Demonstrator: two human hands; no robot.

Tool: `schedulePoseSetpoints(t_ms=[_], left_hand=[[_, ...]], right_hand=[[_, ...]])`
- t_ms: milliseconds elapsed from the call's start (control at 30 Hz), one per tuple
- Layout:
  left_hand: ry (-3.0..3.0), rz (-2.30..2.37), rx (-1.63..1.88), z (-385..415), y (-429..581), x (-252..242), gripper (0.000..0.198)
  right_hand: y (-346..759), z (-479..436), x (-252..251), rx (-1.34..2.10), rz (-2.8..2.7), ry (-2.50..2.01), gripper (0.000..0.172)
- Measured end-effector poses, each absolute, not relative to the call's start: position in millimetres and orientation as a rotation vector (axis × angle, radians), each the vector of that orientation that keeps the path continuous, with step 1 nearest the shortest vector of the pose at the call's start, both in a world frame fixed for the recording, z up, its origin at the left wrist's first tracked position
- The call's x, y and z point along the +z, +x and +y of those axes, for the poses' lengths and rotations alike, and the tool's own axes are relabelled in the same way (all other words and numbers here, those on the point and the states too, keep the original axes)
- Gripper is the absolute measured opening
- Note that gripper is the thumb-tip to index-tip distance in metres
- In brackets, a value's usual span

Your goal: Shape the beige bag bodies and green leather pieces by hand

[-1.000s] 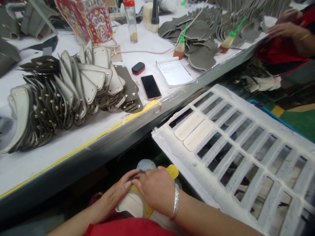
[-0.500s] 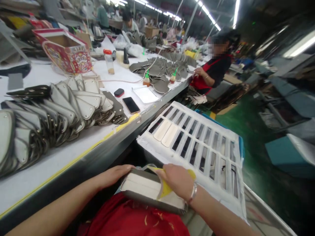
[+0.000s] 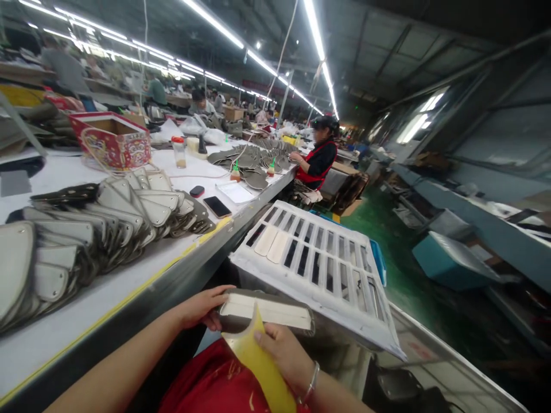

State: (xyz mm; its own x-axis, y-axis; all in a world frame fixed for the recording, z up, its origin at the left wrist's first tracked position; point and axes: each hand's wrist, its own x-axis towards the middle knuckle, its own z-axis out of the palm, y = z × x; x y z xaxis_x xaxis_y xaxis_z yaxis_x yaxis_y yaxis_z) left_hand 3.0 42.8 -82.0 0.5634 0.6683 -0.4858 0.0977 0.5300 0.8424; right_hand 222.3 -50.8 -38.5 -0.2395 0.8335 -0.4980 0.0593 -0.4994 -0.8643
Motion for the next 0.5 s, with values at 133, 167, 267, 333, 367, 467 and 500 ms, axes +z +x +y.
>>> schedulePoseSetpoints(t_ms=[133,167,267,333,367,467,500], left_hand=[[0.99,0.942,0.484,40,5,-87,0.064],[0.986,0.937,0.501,39,5,-87,0.063],[0.946,0.89,0.544,36,4,-86,0.06],[0.9,0.828,0.574,35,3,-87,0.059],[0.875,0.794,0.588,34,4,-88,0.058],[0.8,0.719,0.614,33,4,-93,0.058],[0.777,0.706,0.613,33,3,-94,0.058]], right_hand=[[192,-57,-49,1.816,-0.825,-1.408,0.037],[185,-58,-50,1.822,-0.777,-1.437,0.034],[161,-59,-52,1.903,-0.616,-1.47,0.023],[147,-59,-54,1.947,-0.527,-1.426,0.017],[141,-58,-54,1.964,-0.497,-1.408,0.015],[130,-53,-57,1.993,-0.44,-1.38,0.015],[128,-51,-57,2.005,-0.418,-1.369,0.016]])
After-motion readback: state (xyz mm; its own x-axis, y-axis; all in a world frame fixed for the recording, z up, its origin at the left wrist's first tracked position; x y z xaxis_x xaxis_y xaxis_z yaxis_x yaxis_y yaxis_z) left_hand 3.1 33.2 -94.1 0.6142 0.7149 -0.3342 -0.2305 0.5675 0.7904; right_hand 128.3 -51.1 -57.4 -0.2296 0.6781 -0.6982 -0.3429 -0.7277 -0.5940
